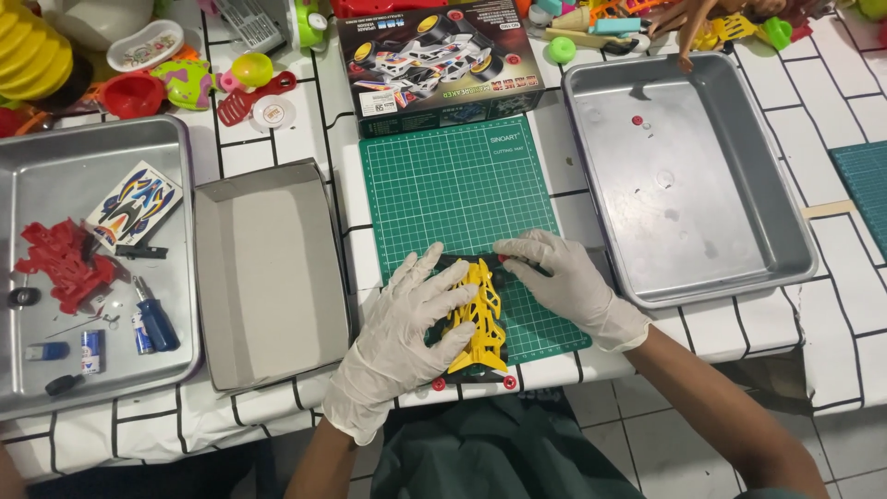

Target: Assembling a toy car by attaching the body shell to the chassis and using a screwdriver to secure parts.

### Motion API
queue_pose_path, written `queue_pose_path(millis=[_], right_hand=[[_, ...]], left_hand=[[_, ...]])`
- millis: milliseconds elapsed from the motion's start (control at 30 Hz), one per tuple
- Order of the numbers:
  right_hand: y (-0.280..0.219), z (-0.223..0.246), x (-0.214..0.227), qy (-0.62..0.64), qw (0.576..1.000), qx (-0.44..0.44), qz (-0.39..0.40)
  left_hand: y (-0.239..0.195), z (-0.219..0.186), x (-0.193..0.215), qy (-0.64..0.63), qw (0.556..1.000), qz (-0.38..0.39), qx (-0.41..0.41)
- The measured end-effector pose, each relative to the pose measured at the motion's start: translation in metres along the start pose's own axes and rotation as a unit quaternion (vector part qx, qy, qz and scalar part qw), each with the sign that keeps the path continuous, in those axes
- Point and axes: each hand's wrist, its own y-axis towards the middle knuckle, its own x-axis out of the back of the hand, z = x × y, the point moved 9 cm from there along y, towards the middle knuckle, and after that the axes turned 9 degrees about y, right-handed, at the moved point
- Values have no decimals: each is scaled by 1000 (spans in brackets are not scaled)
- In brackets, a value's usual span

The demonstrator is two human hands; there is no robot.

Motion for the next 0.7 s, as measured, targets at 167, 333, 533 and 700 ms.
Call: queue_pose_path(millis=[167, 333, 533, 700], right_hand=[[-1, 1, -1, -8, 1000, 10, -4], [1, 6, -2, -10, 1000, 20, -2], [-4, 11, 3, -47, 998, 19, -24], [-31, 29, 40, -100, 991, 13, -90]], left_hand=[[0, 0, -2, 0, 1000, 5, 6], [0, 0, -1, -4, 1000, 8, 7], [-1, -1, 2, 3, 1000, 0, 14], [1, -6, 9, 14, 1000, -14, 12]])
